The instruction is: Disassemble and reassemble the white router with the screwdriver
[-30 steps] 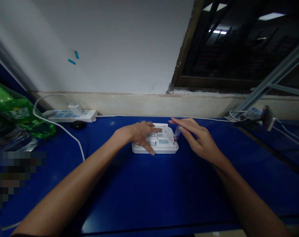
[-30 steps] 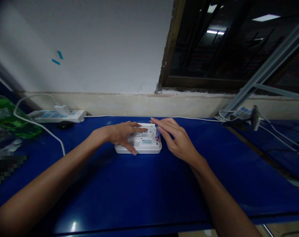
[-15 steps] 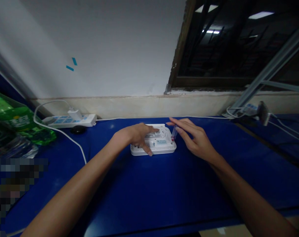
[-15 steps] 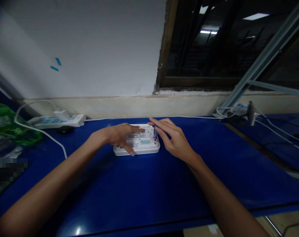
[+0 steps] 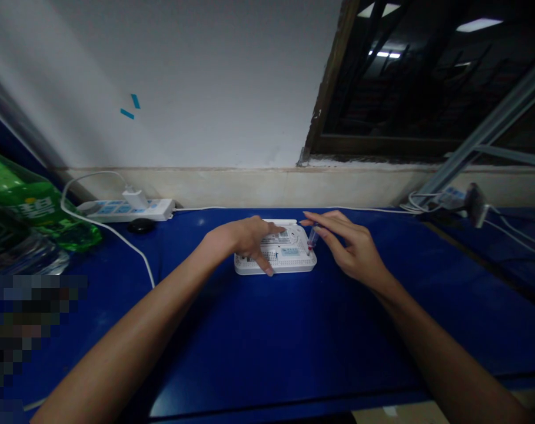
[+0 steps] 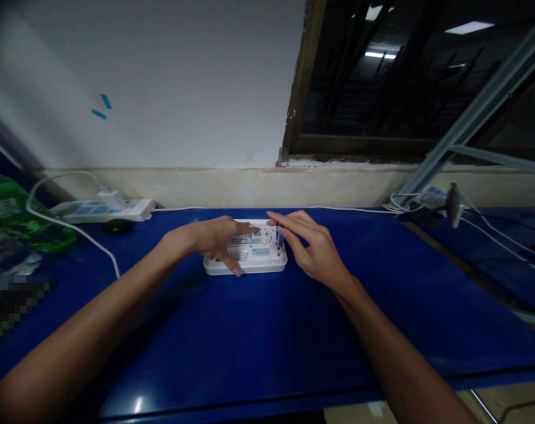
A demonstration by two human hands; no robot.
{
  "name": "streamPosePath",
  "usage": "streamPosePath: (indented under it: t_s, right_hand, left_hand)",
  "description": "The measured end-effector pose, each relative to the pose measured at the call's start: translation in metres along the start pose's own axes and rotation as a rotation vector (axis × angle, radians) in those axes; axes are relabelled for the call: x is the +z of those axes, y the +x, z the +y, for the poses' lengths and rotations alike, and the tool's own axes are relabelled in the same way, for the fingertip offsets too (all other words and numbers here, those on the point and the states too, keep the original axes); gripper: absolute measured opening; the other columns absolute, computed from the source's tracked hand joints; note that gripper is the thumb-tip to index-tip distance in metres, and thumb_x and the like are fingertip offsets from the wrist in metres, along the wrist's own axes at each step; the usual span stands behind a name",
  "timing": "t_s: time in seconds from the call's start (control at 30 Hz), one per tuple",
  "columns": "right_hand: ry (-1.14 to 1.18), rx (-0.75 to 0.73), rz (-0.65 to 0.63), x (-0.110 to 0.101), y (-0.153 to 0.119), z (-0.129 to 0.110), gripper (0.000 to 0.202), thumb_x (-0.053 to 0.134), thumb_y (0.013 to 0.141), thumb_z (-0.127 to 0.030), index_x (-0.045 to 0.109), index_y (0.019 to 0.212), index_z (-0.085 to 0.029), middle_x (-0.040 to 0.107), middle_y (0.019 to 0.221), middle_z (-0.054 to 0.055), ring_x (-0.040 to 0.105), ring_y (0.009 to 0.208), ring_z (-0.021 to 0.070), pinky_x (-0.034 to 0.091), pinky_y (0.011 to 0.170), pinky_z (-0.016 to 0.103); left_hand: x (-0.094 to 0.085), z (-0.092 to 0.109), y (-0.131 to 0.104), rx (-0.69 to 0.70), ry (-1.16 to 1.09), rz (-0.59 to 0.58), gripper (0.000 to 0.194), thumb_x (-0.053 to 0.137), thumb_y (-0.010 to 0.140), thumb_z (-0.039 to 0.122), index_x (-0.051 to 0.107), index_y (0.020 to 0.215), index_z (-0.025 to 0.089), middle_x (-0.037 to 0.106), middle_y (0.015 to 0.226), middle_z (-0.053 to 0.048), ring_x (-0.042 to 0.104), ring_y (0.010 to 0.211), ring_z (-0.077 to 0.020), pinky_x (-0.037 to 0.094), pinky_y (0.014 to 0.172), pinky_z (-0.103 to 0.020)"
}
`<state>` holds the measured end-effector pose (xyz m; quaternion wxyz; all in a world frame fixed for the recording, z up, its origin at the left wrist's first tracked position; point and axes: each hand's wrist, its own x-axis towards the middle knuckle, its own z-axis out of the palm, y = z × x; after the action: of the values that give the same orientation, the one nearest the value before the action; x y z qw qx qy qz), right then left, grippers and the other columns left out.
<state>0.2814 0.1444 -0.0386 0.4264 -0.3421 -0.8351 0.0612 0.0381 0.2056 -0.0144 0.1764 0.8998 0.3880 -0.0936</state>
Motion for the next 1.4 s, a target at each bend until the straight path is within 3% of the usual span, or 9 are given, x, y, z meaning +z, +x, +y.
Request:
streamPosePath:
  t_s: [0.2, 0.4, 0.5, 0.67, 0.9, 1.03, 1.2, 1.27, 1.4]
  right_hand:
    - [-0.1, -0.007, 0.028, -0.001, 0.0, 0.003, 0.02, 0.066, 0.092, -0.028, 0.074, 0.109, -0.023, 0.064, 0.082, 0.005, 0.059, 0.082, 0.0211, 0.048, 0.071, 0.036]
    - [0.014, 0.068, -0.114, -0.005, -0.002, 0.004, 0.041, 0.048, 0.101, -0.021, 0.053, 0.141, -0.026, 0.067, 0.126, 0.007, 0.058, 0.118, 0.0217, 0.045, 0.102, 0.042]
    - [-0.022, 0.074, -0.104, -0.006, -0.001, 0.004, 0.036, 0.053, 0.099, -0.022, 0.059, 0.134, -0.025, 0.072, 0.116, 0.005, 0.065, 0.107, 0.0211, 0.046, 0.1, 0.041]
    - [-0.154, 0.041, -0.031, -0.002, 0.001, -0.001, 0.023, 0.064, 0.093, -0.028, 0.07, 0.114, -0.02, 0.073, 0.099, 0.007, 0.065, 0.087, 0.0214, 0.051, 0.08, 0.036]
    - [-0.015, 0.137, -0.162, -0.003, -0.003, 0.0, 0.047, 0.056, 0.097, -0.024, 0.05, 0.143, -0.024, 0.07, 0.12, 0.007, 0.067, 0.107, 0.0208, 0.053, 0.096, 0.036]
    - [-0.017, 0.194, -0.144, -0.003, -0.003, 0.0, 0.04, 0.062, 0.093, -0.027, 0.06, 0.133, -0.023, 0.075, 0.103, 0.005, 0.071, 0.087, 0.019, 0.059, 0.081, 0.033]
    - [-0.173, 0.129, -0.046, 0.004, -0.003, -0.005, 0.041, 0.07, 0.089, -0.03, 0.065, 0.128, -0.019, 0.073, 0.091, 0.005, 0.068, 0.072, 0.0173, 0.059, 0.07, 0.031]
    - [-0.194, 0.108, -0.048, 0.005, -0.005, -0.006, 0.046, 0.068, 0.09, -0.03, 0.06, 0.135, -0.019, 0.074, 0.097, 0.006, 0.069, 0.078, 0.0181, 0.059, 0.076, 0.032]
    - [-0.094, 0.095, -0.138, 0.0, -0.005, -0.004, 0.047, 0.055, 0.098, -0.023, 0.049, 0.145, -0.022, 0.07, 0.124, 0.008, 0.067, 0.111, 0.0205, 0.052, 0.1, 0.037]
  left_hand:
    - [0.0, 0.0, -0.001, 0.003, 0.001, 0.001, 0.118, 0.086, 0.059, 0.062, 0.028, 0.156, 0.029, 0.051, 0.145, -0.013, 0.052, 0.126, -0.034, 0.043, 0.105, -0.044]
    - [0.0, 0.0, 0.0, -0.014, -0.026, -0.002, 0.119, 0.086, 0.057, 0.064, 0.029, 0.156, 0.03, 0.05, 0.146, -0.013, 0.052, 0.125, -0.0337, 0.044, 0.104, -0.043]
    - [0.0, 0.001, 0.0, -0.01, -0.019, -0.006, 0.118, 0.085, 0.058, 0.064, 0.029, 0.156, 0.029, 0.052, 0.144, -0.013, 0.053, 0.125, -0.0343, 0.044, 0.103, -0.043]
    - [0.001, 0.001, 0.0, 0.03, -0.001, 0.001, 0.116, 0.085, 0.061, 0.06, 0.029, 0.156, 0.024, 0.048, 0.149, -0.013, 0.051, 0.128, -0.0343, 0.041, 0.107, -0.042]
    - [0.001, -0.001, 0.0, 0.03, -0.008, 0.014, 0.116, 0.085, 0.06, 0.062, 0.029, 0.156, 0.027, 0.051, 0.146, -0.013, 0.053, 0.126, -0.0328, 0.043, 0.104, -0.041]
    - [0.001, 0.0, 0.001, 0.034, -0.015, 0.006, 0.115, 0.086, 0.06, 0.06, 0.031, 0.155, 0.026, 0.051, 0.147, -0.013, 0.053, 0.125, -0.0331, 0.043, 0.105, -0.042]
    - [0.002, 0.0, 0.001, 0.039, -0.018, 0.008, 0.115, 0.087, 0.061, 0.057, 0.03, 0.155, 0.026, 0.047, 0.15, -0.012, 0.051, 0.129, -0.0335, 0.04, 0.108, -0.043]
    - [0.002, -0.001, 0.001, 0.035, -0.017, 0.008, 0.116, 0.087, 0.06, 0.058, 0.029, 0.155, 0.026, 0.047, 0.15, -0.013, 0.052, 0.128, -0.0335, 0.04, 0.108, -0.043]
    - [0.0, -0.001, 0.0, 0.027, -0.036, 0.008, 0.118, 0.086, 0.058, 0.062, 0.03, 0.155, 0.026, 0.054, 0.144, -0.013, 0.056, 0.122, -0.0332, 0.043, 0.105, -0.042]
